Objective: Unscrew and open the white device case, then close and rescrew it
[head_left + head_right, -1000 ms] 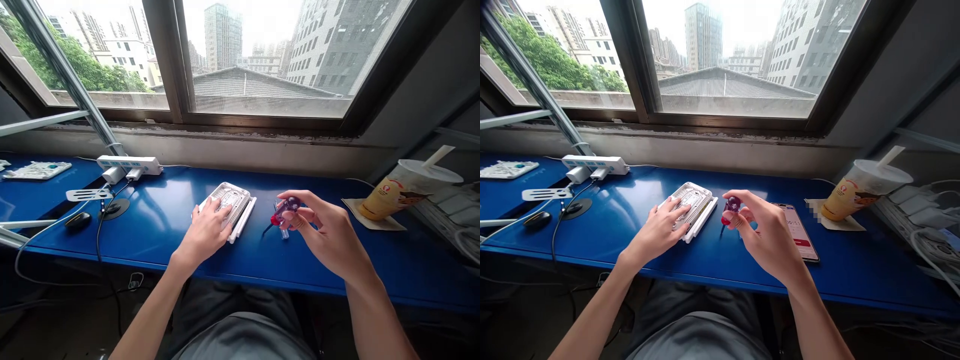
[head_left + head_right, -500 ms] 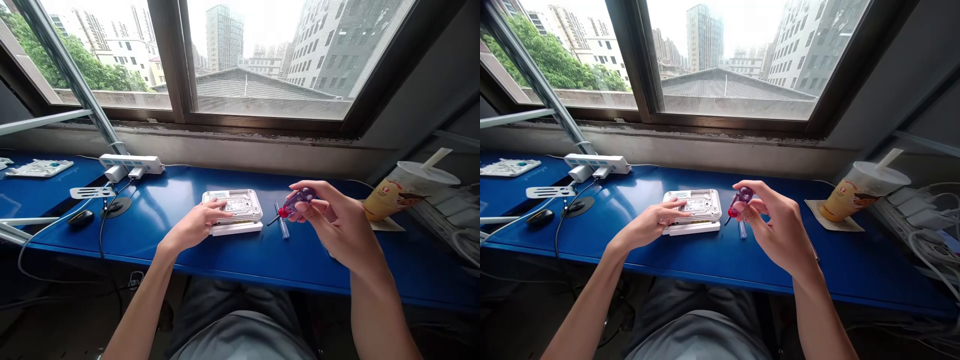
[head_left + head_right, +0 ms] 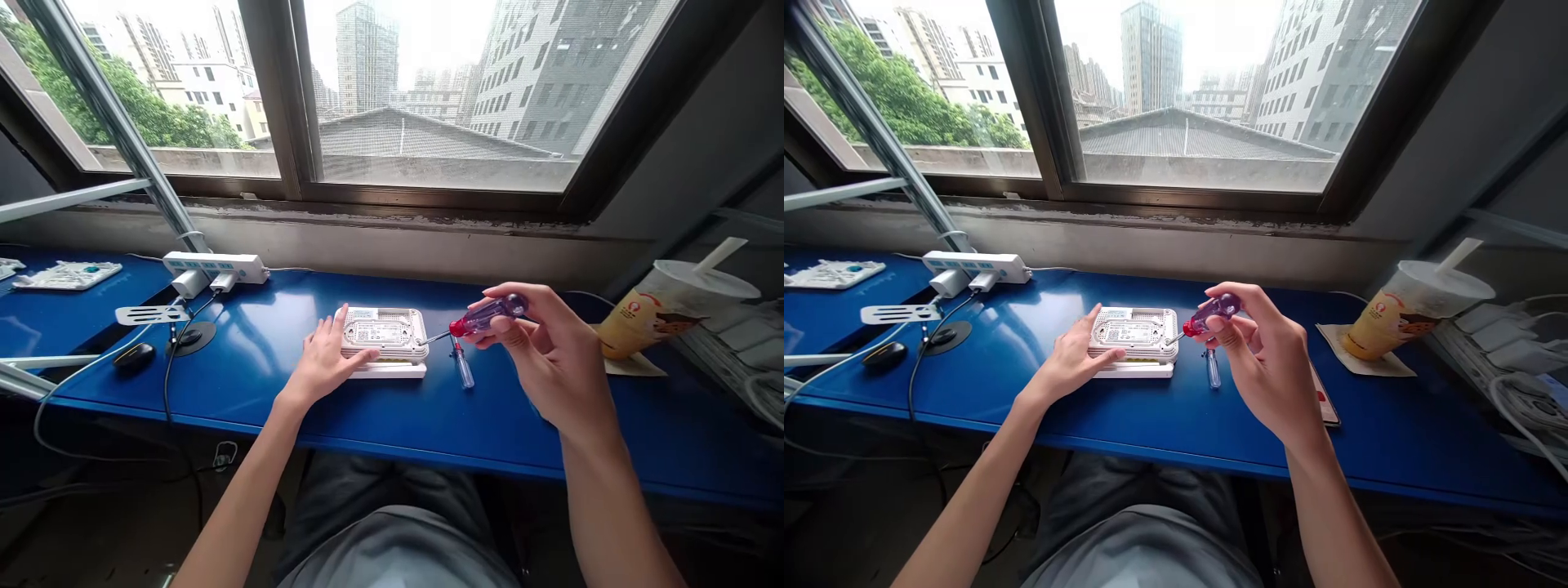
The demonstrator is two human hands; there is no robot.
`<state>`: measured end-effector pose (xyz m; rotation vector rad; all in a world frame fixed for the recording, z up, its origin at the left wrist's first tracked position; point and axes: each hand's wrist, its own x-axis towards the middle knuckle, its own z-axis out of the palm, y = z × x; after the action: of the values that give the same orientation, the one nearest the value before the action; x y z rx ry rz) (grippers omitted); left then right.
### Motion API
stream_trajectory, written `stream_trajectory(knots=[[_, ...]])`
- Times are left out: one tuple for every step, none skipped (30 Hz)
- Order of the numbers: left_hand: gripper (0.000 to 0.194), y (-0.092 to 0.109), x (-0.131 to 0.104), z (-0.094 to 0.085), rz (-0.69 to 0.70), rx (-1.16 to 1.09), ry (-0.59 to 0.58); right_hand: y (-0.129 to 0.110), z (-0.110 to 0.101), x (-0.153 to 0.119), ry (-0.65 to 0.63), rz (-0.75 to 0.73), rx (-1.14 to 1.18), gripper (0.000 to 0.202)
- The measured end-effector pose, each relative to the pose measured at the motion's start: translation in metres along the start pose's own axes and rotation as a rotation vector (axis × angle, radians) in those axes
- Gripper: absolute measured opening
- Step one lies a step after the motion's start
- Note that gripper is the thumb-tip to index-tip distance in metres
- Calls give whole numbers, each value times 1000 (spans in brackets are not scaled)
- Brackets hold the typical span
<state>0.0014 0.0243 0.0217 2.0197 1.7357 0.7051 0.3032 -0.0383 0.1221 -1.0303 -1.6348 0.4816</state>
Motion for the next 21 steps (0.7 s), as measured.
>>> stream_trajectory(knots=[[109, 0, 0, 1, 20, 31, -16, 1, 1, 0, 5, 3, -4, 33], [108, 0, 0, 1, 32, 53, -32, 1, 2, 0, 10, 7, -10, 33], [106, 0, 0, 1, 35, 62, -44, 2, 3, 1, 13, 8, -13, 33], [105, -1, 0, 0, 32, 60, -50, 4, 3, 1, 11, 9, -15, 34], [104, -1, 0, 0, 33, 49, -49, 5, 3, 2, 8, 7, -17, 35], [105, -2, 0, -1, 41, 28, -46, 7, 3, 2, 4, 4, -21, 35], [105, -2, -1, -1, 54, 0, -42, 8, 3, 3, -4, 3, -23, 36], [106, -2, -2, -2, 69, -30, -38, 10, 2, 3, -13, 5, -26, 36], [108, -2, -3, -3, 81, -61, -35, 11, 2, 4, -22, 7, -25, 36], [108, -1, -4, -3, 91, -86, -34, 11, 2, 4, -34, 10, -19, 36], [108, -1, -5, -4, 100, -105, -33, 11, 2, 4, -46, 11, -8, 35], [107, 0, -6, -4, 106, -117, -28, 10, 2, 4, -61, 9, 3, 34], [107, 1, -7, -5, 110, -126, -20, 9, 3, 4, -77, 4, 11, 34], [108, 1, -7, -5, 110, -136, -9, 8, 4, 4, -91, -5, 14, 34], [110, 2, -7, -6, 106, -145, 4, 6, 5, 3, -104, -15, 13, 35], [112, 2, -7, -6, 92, -152, 17, 4, 7, 2, -113, -25, 7, 35], [114, 3, -7, -6, 66, -160, 31, 2, 8, 2, -120, -37, 0, 35], [113, 3, -6, -7, 25, -169, 46, 1, 9, 1, -125, -48, -4, 35], [112, 2, -5, -7, -22, -178, 58, 0, 11, 0, -127, -58, -5, 34], [109, 2, -3, -8, -66, -186, 62, 0, 12, 0, -126, -66, -5, 33], [107, 1, -1, -9, -101, -191, 60, 0, 13, -1, -123, -71, -5, 33]])
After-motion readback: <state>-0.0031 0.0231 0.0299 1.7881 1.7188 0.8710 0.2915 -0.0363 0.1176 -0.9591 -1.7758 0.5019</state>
